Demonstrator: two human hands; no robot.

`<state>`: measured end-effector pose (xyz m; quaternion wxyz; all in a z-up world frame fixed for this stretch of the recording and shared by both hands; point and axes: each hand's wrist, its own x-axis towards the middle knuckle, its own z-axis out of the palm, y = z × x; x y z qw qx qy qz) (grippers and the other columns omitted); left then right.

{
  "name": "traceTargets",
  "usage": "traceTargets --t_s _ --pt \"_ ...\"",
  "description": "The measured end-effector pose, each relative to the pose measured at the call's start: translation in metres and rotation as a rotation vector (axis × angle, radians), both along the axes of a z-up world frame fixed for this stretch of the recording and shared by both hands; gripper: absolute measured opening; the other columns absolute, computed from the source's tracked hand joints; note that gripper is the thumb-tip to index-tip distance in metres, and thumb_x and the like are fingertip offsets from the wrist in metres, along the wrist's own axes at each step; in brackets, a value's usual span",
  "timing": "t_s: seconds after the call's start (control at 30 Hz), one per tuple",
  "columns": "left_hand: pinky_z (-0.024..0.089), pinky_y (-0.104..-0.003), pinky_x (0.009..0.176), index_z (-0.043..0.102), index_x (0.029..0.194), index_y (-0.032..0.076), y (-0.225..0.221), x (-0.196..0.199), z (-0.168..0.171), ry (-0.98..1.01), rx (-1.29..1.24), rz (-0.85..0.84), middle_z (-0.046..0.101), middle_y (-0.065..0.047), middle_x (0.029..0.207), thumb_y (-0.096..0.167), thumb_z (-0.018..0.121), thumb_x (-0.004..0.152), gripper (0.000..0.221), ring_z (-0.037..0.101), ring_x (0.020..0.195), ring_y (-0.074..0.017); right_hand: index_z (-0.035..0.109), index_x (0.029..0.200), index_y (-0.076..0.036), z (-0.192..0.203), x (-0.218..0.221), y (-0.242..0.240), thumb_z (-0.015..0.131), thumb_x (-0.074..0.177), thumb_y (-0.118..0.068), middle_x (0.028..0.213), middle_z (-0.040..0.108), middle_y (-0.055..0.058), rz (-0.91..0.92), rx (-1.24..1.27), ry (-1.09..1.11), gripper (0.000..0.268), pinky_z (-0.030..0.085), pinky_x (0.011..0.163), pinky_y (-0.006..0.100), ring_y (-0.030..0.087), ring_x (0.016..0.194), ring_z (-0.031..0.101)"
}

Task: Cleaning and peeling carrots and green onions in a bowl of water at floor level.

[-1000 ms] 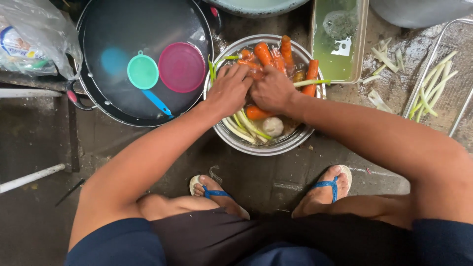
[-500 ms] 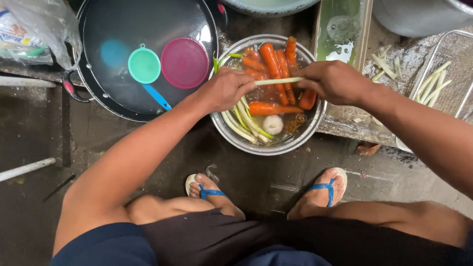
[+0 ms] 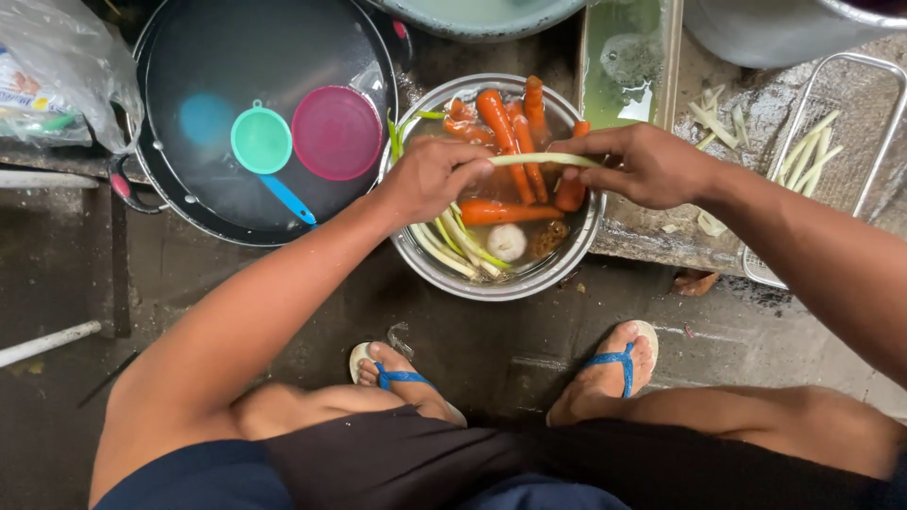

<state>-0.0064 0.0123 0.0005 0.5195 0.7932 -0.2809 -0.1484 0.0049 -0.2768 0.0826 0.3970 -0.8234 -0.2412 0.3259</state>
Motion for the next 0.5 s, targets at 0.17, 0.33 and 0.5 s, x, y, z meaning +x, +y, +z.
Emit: traceTargets --t_s 0.17,0.33,0.5 --pt "0.055 -0.039 0.072 0.075 0.107 0.011 0.005 -0.006 -0.005 0.016 0.009 0.032 0.07 -0.013 0.075 0.018 0.058 0.102 0.019 0.068 0.074 -0.0267 0.069 0.125 -0.005 -0.014 -0.009 -0.021 0.065 0.096 -0.013 0.084 0.073 0.018 -0.178 -0.088 -0.013 0.03 0.052 0.072 0.042 0.03 0.074 0.069" --pt "0.056 -0.043 0.083 0.069 0.122 0.012 -0.021 -0.016 0.017 0.098 -0.025 0.039 0.073 -0.018 0.101 0.021 0.06 0.101 0.025 0.071 0.093 -0.0353 0.072 0.115 -0.002 -0.006 -0.014 -0.009 0.065 0.1 -0.026 0.08 0.072 0.016 -0.243 -0.216 -0.004 0.029 0.052 0.072 0.036 0.026 0.074 0.066" --pt "0.056 -0.04 0.083 0.064 0.129 0.017 -0.05 -0.024 0.032 0.068 -0.124 0.07 0.073 -0.013 0.099 0.021 0.076 0.089 0.042 0.073 0.093 -0.0303 0.074 0.1 -0.003 -0.014 -0.023 0.005 0.073 0.095 -0.028 0.073 0.07 0.012 -0.255 -0.105 -0.037 0.025 0.05 0.064 0.034 0.024 0.067 0.064"
